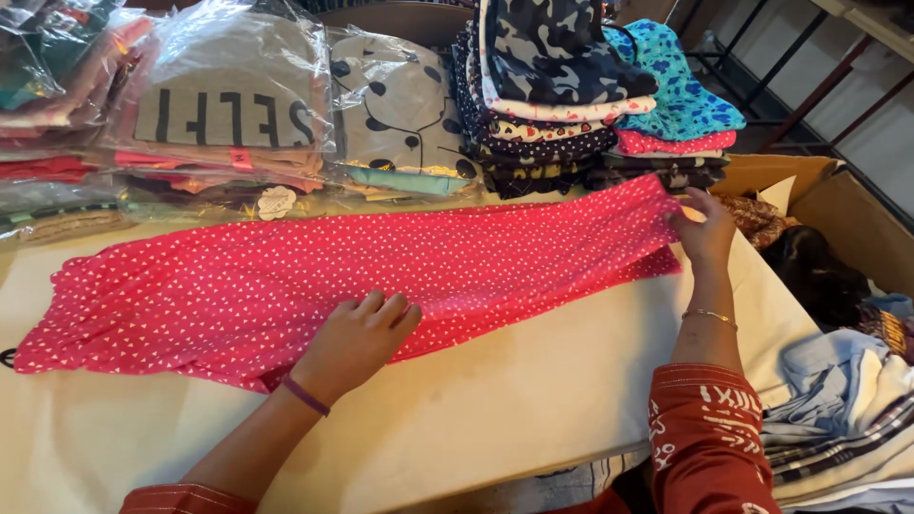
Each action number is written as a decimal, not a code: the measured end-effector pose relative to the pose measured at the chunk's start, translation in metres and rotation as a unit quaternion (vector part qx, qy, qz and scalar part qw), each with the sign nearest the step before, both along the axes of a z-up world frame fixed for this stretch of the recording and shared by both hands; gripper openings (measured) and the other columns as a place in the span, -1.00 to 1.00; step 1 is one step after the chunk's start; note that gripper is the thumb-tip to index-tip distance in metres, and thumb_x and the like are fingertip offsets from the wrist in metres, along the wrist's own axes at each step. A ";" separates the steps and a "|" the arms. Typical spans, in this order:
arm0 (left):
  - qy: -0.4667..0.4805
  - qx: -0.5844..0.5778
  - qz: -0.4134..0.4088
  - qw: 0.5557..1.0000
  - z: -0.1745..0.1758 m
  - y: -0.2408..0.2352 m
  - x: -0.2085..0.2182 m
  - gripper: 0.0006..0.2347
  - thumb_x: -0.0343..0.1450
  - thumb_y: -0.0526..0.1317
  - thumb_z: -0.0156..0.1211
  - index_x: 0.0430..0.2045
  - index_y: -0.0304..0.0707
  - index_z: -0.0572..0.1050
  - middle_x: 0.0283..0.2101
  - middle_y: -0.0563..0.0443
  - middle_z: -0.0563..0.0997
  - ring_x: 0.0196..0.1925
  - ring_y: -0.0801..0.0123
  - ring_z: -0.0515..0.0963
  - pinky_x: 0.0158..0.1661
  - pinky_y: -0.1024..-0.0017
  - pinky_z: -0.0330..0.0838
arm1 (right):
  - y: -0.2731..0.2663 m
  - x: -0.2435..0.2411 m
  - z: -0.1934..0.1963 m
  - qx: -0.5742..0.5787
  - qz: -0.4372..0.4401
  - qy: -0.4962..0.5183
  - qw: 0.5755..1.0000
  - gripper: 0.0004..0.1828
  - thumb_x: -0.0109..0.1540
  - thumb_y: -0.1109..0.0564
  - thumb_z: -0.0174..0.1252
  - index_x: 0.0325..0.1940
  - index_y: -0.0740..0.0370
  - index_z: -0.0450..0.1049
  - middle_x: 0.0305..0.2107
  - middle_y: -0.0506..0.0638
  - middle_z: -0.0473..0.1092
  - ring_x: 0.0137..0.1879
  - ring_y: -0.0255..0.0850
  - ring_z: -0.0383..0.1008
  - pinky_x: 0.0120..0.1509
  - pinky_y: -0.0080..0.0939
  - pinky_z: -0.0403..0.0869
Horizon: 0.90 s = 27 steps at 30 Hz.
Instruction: Fold various pieces of clothing and stack them neatly on a table.
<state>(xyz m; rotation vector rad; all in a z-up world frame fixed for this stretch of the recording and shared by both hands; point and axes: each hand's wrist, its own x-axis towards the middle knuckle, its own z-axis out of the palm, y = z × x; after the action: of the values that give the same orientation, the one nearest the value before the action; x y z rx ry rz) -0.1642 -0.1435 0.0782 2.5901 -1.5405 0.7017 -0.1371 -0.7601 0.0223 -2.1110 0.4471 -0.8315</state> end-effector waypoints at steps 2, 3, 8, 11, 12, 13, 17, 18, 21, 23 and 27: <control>-0.006 -0.017 -0.003 1.000 -0.004 0.000 0.004 -0.68 0.28 -0.27 0.14 -0.08 -0.23 0.46 -0.18 -0.01 0.53 -0.16 0.17 0.59 -0.38 0.23 0.53 | -0.007 0.003 -0.013 -0.007 -0.034 -0.006 0.999 -0.46 0.14 0.33 0.38 0.22 0.24 0.51 -0.04 0.03 0.52 -0.13 -0.27 0.53 -0.10 -0.21 0.53; -0.010 -0.035 -0.004 0.999 -0.006 0.001 0.005 -0.67 0.24 -0.27 0.14 -0.11 -0.25 0.47 -0.17 -0.02 0.54 -0.17 0.17 0.59 -0.39 0.22 0.52 | -0.011 0.005 -0.018 -0.016 -0.067 -0.010 0.998 -0.50 0.14 0.32 0.40 0.17 0.26 0.53 -0.11 0.03 0.54 -0.21 -0.26 0.54 -0.17 -0.19 0.52; 0.128 -0.019 -0.008 0.992 -0.017 -0.010 -0.001 -0.85 0.34 -0.26 0.14 -0.26 -0.23 0.50 -0.26 -0.03 0.55 -0.18 0.12 0.60 -0.31 0.17 0.54 | -0.005 0.004 -0.024 -0.027 -0.096 -0.011 0.995 -0.61 0.16 0.29 0.39 0.08 0.22 0.58 -0.22 0.04 0.56 -0.32 -0.26 0.52 -0.27 -0.12 0.50; 0.175 -0.012 -0.002 0.984 -0.019 -0.016 -0.006 -0.86 0.34 -0.25 0.14 -0.29 -0.23 0.52 -0.25 -0.07 0.56 -0.17 0.06 0.60 -0.31 0.14 0.54 | -0.025 0.005 -0.049 -0.094 -0.097 -0.008 0.991 -0.66 0.18 0.28 0.33 0.05 0.17 0.61 -0.25 0.06 0.59 -0.31 -0.24 0.55 -0.18 -0.14 0.51; 0.184 0.011 0.016 0.983 -0.020 -0.018 -0.007 -0.84 0.34 -0.26 0.13 -0.26 -0.23 0.53 -0.22 -0.08 0.56 -0.16 0.04 0.60 -0.34 0.12 0.54 | -0.030 0.006 -0.056 -0.142 -0.097 0.001 0.985 -0.67 0.18 0.28 0.31 0.03 0.15 0.63 -0.26 0.07 0.61 -0.29 -0.22 0.58 -0.11 -0.15 0.52; 0.184 0.010 0.016 0.983 -0.024 -0.018 -0.006 -0.84 0.34 -0.26 0.13 -0.26 -0.23 0.53 -0.22 -0.08 0.56 -0.16 0.04 0.60 -0.34 0.12 0.54 | -0.027 0.006 -0.054 -0.142 -0.096 0.001 0.985 -0.67 0.18 0.28 0.31 0.03 0.15 0.63 -0.26 0.07 0.61 -0.29 -0.22 0.58 -0.11 -0.15 0.52; 0.162 0.006 -0.027 0.986 -0.036 -0.018 -0.006 -0.80 0.33 -0.30 0.10 -0.19 -0.23 0.52 -0.22 -0.06 0.56 -0.15 0.08 0.60 -0.29 0.16 0.54 | 0.009 -0.002 -0.024 -0.252 -0.132 0.024 0.958 -0.69 0.15 0.21 0.38 -0.01 0.12 0.65 -0.15 0.13 0.57 -0.08 0.00 0.56 0.04 -0.04 0.52; 0.153 -0.008 -0.042 0.987 -0.038 -0.018 -0.007 -0.78 0.32 -0.31 0.10 -0.17 -0.23 0.52 -0.21 -0.05 0.57 -0.14 0.08 0.60 -0.30 0.16 0.54 | 0.024 -0.006 -0.010 -0.290 -0.133 0.008 0.948 -0.69 0.16 0.19 0.41 0.00 0.13 0.64 -0.09 0.14 0.55 0.01 0.06 0.55 0.10 0.00 0.51; 0.159 0.006 -0.020 0.987 -0.035 -0.018 -0.006 -0.77 0.33 -0.31 0.10 -0.15 -0.21 0.51 -0.19 -0.06 0.56 -0.12 0.08 0.60 -0.27 0.16 0.54 | 0.057 0.022 0.000 -0.304 -0.009 -0.078 0.950 -0.65 0.24 0.09 0.42 0.09 0.15 0.58 0.05 0.12 0.52 0.16 0.07 0.54 0.28 -0.05 0.48; 0.168 0.009 -0.003 0.986 -0.032 -0.017 -0.005 -0.75 0.34 -0.31 0.09 -0.10 -0.20 0.50 -0.16 -0.05 0.55 -0.10 0.09 0.59 -0.26 0.16 0.55 | 0.106 0.031 -0.003 -0.319 0.072 -0.014 0.945 -0.64 0.26 -0.02 0.32 0.12 0.05 0.55 0.13 0.07 0.48 0.25 0.03 0.49 0.31 0.04 0.45; 0.154 0.004 0.050 0.987 -0.024 -0.002 -0.004 -0.64 0.30 -0.34 0.08 0.00 -0.18 0.49 -0.10 -0.06 0.55 -0.06 0.07 0.58 -0.27 0.15 0.56 | 0.162 0.037 -0.005 -0.344 0.177 0.198 0.900 -0.34 0.29 -0.36 0.00 0.42 -0.15 0.27 0.40 -0.02 0.18 0.50 -0.03 0.14 0.43 0.35 0.13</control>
<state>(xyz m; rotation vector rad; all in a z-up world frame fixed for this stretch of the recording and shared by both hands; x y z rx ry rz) -0.1683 -0.1457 0.0541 2.6411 -1.3313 0.2809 -0.1006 -0.5977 0.0174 -2.9230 -0.0643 -0.3569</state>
